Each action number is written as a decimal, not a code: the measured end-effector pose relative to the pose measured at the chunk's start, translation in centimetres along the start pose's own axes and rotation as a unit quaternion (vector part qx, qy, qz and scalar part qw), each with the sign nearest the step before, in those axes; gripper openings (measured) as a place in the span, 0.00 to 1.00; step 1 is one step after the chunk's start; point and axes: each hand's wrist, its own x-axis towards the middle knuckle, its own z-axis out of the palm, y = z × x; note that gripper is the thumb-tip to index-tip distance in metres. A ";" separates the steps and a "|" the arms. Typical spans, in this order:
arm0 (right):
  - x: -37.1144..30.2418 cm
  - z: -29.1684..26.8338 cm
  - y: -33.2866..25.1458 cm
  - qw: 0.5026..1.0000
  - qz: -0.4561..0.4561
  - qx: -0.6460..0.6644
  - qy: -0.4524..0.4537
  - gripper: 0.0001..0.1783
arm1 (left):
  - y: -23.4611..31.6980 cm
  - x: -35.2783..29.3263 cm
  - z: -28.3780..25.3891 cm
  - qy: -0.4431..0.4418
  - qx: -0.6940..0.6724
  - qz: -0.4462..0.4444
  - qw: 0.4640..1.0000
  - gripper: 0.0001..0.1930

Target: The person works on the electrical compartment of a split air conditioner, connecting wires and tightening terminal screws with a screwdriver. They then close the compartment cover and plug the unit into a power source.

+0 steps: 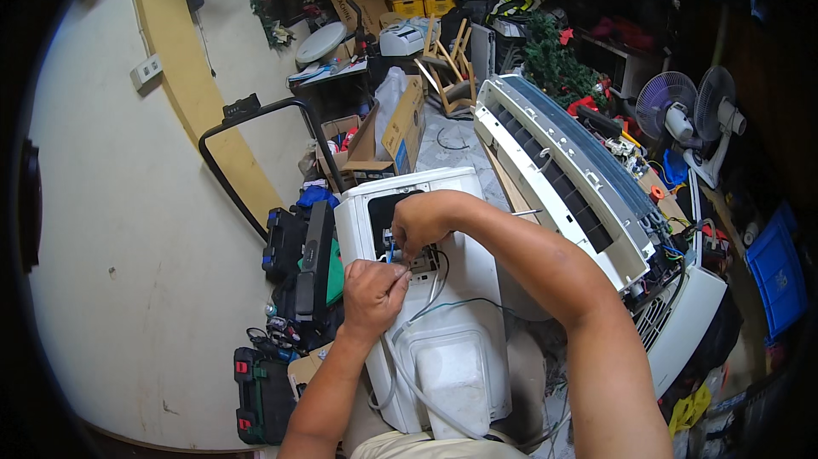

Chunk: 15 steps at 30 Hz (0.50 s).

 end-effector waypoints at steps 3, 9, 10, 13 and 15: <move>-1.0 -2.6 -1.0 0.990 -0.057 0.004 0.133 0.18 | 0.3 0.3 0.7 0.027 0.018 -0.049 0.998 0.04; -5.0 -9.7 -1.6 0.614 -0.282 0.543 0.498 0.26 | 0.6 1.1 2.2 -0.002 0.138 -0.101 0.985 0.05; -4.4 -9.8 -1.8 0.546 -0.322 0.598 0.491 0.27 | 0.6 1.2 2.2 -0.012 0.140 -0.105 0.984 0.06; -1.5 -8.3 -2.0 0.587 -0.258 0.568 0.516 0.26 | 0.5 1.2 2.4 -0.010 0.148 -0.104 0.983 0.06; -0.2 -7.1 -1.5 0.589 -0.248 0.581 0.504 0.26 | 0.4 1.1 2.3 -0.003 0.150 -0.105 0.983 0.07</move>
